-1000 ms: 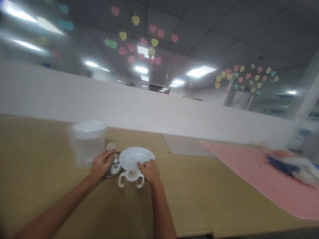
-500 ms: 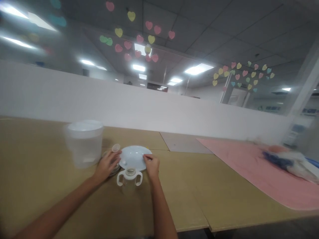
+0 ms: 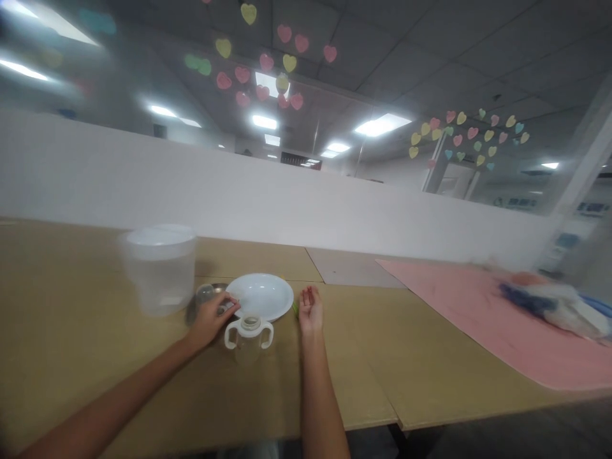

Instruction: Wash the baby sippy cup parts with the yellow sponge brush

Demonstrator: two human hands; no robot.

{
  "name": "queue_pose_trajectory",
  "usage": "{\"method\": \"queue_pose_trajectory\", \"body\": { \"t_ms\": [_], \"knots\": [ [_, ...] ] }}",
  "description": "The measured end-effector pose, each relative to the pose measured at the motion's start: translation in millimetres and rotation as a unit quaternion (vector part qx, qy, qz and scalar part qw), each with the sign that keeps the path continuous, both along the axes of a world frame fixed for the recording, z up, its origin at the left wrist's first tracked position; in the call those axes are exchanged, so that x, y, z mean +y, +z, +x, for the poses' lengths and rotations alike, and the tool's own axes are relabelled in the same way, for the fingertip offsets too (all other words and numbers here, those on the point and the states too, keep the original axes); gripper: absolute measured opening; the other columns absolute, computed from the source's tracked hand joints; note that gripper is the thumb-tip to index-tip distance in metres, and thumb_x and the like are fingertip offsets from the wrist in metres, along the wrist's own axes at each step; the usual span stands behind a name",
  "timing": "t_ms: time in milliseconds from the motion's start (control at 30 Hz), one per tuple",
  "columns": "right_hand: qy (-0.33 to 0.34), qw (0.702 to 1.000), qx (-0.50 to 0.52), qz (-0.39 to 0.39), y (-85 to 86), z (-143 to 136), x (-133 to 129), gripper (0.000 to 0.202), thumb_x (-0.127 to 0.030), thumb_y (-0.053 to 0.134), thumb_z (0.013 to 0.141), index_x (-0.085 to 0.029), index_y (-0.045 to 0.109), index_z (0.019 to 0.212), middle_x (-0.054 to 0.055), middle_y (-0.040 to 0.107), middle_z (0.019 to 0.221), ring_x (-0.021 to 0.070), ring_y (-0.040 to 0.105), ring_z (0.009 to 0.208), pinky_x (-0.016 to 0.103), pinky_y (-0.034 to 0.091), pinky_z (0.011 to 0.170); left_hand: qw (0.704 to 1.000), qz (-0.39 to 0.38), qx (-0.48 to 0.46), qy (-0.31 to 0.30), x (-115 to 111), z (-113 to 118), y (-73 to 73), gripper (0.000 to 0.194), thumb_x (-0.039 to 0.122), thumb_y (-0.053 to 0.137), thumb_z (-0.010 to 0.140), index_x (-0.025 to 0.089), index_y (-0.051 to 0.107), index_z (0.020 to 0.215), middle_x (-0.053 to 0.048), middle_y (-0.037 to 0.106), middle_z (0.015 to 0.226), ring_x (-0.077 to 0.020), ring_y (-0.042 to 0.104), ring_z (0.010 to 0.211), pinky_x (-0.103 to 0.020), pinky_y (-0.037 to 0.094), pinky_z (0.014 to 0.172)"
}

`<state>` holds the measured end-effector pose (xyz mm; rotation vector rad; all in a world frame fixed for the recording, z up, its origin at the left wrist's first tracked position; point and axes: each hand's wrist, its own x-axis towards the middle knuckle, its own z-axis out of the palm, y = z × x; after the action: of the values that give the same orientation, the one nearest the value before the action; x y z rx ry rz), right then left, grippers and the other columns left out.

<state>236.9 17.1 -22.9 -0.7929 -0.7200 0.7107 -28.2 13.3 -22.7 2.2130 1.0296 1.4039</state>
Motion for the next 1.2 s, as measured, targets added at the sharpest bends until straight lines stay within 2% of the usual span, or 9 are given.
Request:
{"method": "queue_pose_trajectory", "body": {
  "t_ms": [267, 367, 433, 533, 633, 833, 933, 1067, 1200],
  "knots": [
    [0.128, 0.975, 0.18, -0.024, 22.5, -21, -13, 0.021, -0.02, 0.067, 0.061, -0.021, 0.06, 0.081, -0.003, 0.063, 0.068, 0.0098, 0.061, 0.068, 0.022, 0.053, 0.067, 1.0, -0.019, -0.021, 0.0, 2, 2, -1.3, 0.024, 0.04, 0.05, 0.082, 0.02, 0.056, 0.093, -0.003, 0.068, 0.087, -0.0197, 0.063, 0.085, -0.03, 0.047, 0.074],
    [0.086, 0.987, 0.127, -0.043, 24.8, -25, -15, 0.016, -0.022, 0.067, 0.061, -0.02, 0.061, 0.076, -0.001, 0.064, 0.074, 0.011, 0.061, 0.07, 0.022, 0.052, 0.063, 1.0, -0.013, -0.016, 0.0, 2, 2, -0.8, 0.023, 0.04, 0.05, 0.082, 0.02, 0.058, 0.091, -0.003, 0.068, 0.087, -0.0197, 0.063, 0.085, -0.029, 0.047, 0.074],
    [0.051, 0.995, 0.071, -0.055, 24.0, -28, -15, 0.015, -0.024, 0.068, 0.06, -0.019, 0.063, 0.074, -0.001, 0.064, 0.073, 0.0097, 0.058, 0.062, 0.02, 0.049, 0.055, 1.0, -0.009, -0.016, 0.001, 3, 2, -0.9, 0.023, 0.039, 0.049, 0.082, 0.019, 0.058, 0.09, -0.003, 0.068, 0.086, -0.0194, 0.063, 0.084, -0.029, 0.047, 0.074],
    [0.031, 0.998, 0.009, -0.058, 22.9, -33, -14, 0.013, -0.023, 0.065, 0.058, -0.017, 0.065, 0.069, -0.004, 0.057, 0.057, 0.0066, 0.046, 0.046, 0.019, 0.039, 0.043, 1.0, -0.005, -0.012, 0.007, 3, 3, -1.1, 0.023, 0.038, 0.049, 0.082, 0.019, 0.059, 0.091, -0.003, 0.068, 0.084, -0.0189, 0.063, 0.081, -0.028, 0.046, 0.073],
    [0.042, 0.998, -0.02, -0.045, 24.3, -38, -14, 0.01, -0.023, 0.064, 0.056, -0.016, 0.065, 0.063, -0.005, 0.052, 0.049, 0.0069, 0.042, 0.045, 0.02, 0.035, 0.043, 1.0, 0.011, -0.003, 0.01, 2, 4, -1.2, 0.024, 0.038, 0.049, 0.082, 0.019, 0.06, 0.092, -0.003, 0.067, 0.083, -0.0186, 0.062, 0.08, -0.028, 0.046, 0.074],
    [0.1, 0.993, -0.058, -0.013, 30.2, -50, -14, 0.033, -0.044, 0.055, 0.066, -0.013, 0.067, 0.064, 0.005, 0.063, 0.061, 0.0124, 0.051, 0.054, 0.026, 0.043, 0.054, 1.0, 0.029, -0.003, 0.012, 0, 8, -2.1, 0.026, 0.036, 0.046, 0.085, 0.017, 0.063, 0.092, -0.005, 0.068, 0.085, -0.0186, 0.06, 0.08, -0.028, 0.045, 0.075],
    [0.15, 0.986, -0.065, 0.017, 30.9, -60, -15, 0.037, -0.053, 0.057, 0.068, -0.016, 0.062, 0.071, 0.005, 0.065, 0.064, 0.0128, 0.052, 0.052, 0.027, 0.043, 0.054, 0.999, 0.04, 0.01, 0.017, 0, 11, -3.8, 0.028, 0.034, 0.044, 0.085, 0.017, 0.065, 0.087, -0.007, 0.068, 0.085, -0.0195, 0.059, 0.08, -0.03, 0.044, 0.075],
    [0.187, 0.976, -0.111, 0.017, 30.5, -70, -19, 0.044, -0.063, 0.055, 0.071, -0.02, 0.049, 0.066, 0.003, 0.066, 0.061, 0.012, 0.053, 0.048, 0.025, 0.042, 0.052, 0.998, 0.048, 0.026, 0.023, -1, 13, -3.3, 0.03, 0.033, 0.042, 0.085, 0.017, 0.066, 0.077, -0.007, 0.067, 0.078, -0.02, 0.058, 0.076, -0.032, 0.043, 0.075],
    [0.209, 0.962, -0.176, -0.01, 32.8, -74, -26, 0.052, -0.071, 0.046, 0.072, -0.02, 0.047, 0.062, 0.003, 0.062, 0.051, 0.0119, 0.052, 0.044, 0.024, 0.04, 0.049, 0.998, 0.053, 0.029, -0.005, -4, 14, 0.9, 0.031, 0.033, 0.041, 0.087, 0.017, 0.066, 0.077, -0.006, 0.068, 0.079, -0.0196, 0.057, 0.075, -0.032, 0.042, 0.075]
  ]
}}
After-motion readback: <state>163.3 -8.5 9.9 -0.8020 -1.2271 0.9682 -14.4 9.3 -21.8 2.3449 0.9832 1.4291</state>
